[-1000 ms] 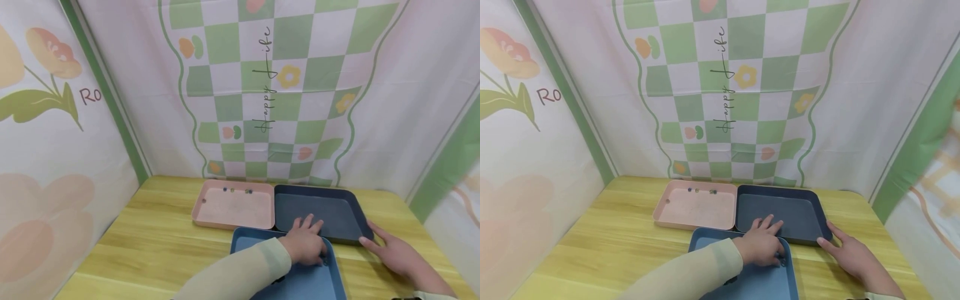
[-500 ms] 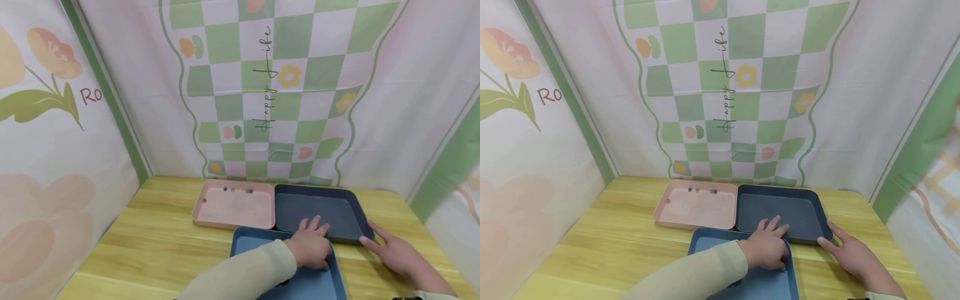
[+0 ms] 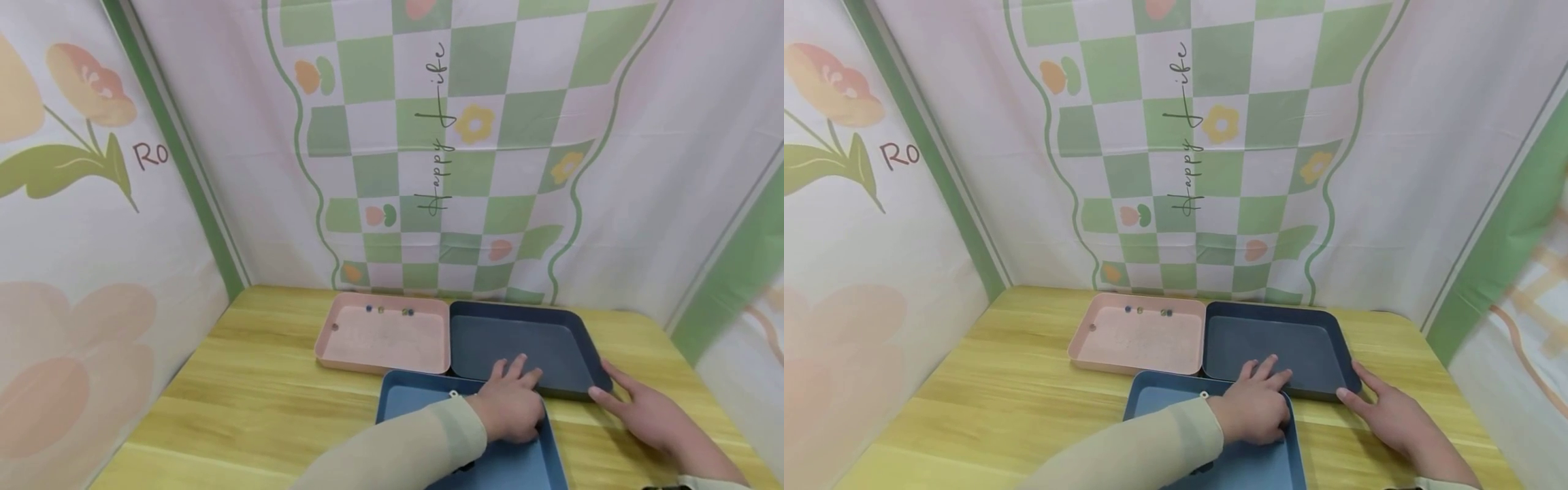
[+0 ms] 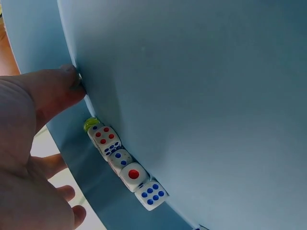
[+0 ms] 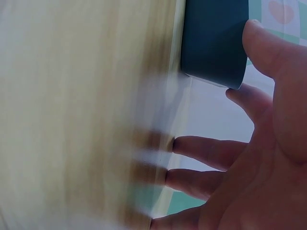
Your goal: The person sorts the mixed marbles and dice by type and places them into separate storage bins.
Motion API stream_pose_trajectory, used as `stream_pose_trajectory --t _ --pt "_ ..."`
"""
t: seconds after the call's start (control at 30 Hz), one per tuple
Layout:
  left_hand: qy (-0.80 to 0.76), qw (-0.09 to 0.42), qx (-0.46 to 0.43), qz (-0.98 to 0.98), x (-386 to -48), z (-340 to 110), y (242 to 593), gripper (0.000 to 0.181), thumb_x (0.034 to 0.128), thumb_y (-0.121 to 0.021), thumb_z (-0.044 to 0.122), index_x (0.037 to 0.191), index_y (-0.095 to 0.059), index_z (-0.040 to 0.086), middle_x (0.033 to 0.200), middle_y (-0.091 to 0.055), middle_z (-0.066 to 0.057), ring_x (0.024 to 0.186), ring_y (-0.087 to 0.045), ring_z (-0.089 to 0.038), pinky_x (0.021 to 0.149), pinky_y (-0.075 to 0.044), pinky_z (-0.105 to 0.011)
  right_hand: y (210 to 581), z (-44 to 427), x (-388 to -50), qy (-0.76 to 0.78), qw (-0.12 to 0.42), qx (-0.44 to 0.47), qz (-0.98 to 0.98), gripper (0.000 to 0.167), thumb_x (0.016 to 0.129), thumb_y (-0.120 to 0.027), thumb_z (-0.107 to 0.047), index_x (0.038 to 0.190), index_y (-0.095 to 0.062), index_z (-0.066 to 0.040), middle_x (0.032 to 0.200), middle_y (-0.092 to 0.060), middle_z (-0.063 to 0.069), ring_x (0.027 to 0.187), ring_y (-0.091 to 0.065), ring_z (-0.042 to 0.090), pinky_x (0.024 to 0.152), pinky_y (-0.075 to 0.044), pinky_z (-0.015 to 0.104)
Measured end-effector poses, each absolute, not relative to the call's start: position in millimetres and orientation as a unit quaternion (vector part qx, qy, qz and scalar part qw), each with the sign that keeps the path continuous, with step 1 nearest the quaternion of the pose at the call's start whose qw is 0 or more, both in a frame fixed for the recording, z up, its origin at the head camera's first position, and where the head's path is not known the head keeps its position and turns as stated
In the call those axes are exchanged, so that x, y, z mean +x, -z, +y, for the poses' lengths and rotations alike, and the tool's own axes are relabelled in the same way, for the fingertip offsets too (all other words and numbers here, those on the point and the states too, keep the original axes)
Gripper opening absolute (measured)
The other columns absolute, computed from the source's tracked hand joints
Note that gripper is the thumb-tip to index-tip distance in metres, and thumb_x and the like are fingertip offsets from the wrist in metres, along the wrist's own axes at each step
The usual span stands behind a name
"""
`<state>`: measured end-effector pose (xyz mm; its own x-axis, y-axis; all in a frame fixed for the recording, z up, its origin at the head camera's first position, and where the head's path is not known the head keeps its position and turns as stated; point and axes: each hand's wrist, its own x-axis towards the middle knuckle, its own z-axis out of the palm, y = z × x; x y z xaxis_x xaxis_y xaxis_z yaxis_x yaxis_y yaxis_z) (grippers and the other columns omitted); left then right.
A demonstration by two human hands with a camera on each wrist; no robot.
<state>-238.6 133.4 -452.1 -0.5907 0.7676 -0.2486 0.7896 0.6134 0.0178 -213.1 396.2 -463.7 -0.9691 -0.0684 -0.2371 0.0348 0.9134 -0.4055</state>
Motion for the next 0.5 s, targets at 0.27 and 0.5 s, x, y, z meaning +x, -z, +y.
stream_pose_trajectory --t 0.27,0.5 --pt "0.039 0.14 0.442 0.885 -236.8 127.4 449.7 0.007 0.0949 -0.064 0.05 0.099 -0.07 0.049 0.162 -0.013 0.014 0.15 0.005 -0.02 0.118 -0.008 -0.044 462.9 394.7 -212.2 0.206 0.118 -0.007 0.971 0.087 0.102 -0.037 -0.06 0.154 -0.015 0.006 0.133 -0.038 0.048 0.11 -0.047 0.065 0.082 -0.043 0.069" --pt "0.01 0.116 0.447 0.887 -236.4 110.9 441.1 0.006 0.0948 -0.063 0.05 0.093 -0.069 0.052 0.162 -0.015 0.013 0.15 0.004 -0.022 0.117 -0.009 -0.047 463.5 395.0 -212.0 0.205 0.11 -0.01 0.972 0.086 0.102 -0.038 -0.06 0.154 -0.014 0.005 0.134 -0.037 0.048 0.111 -0.045 0.066 0.082 -0.042 0.071"
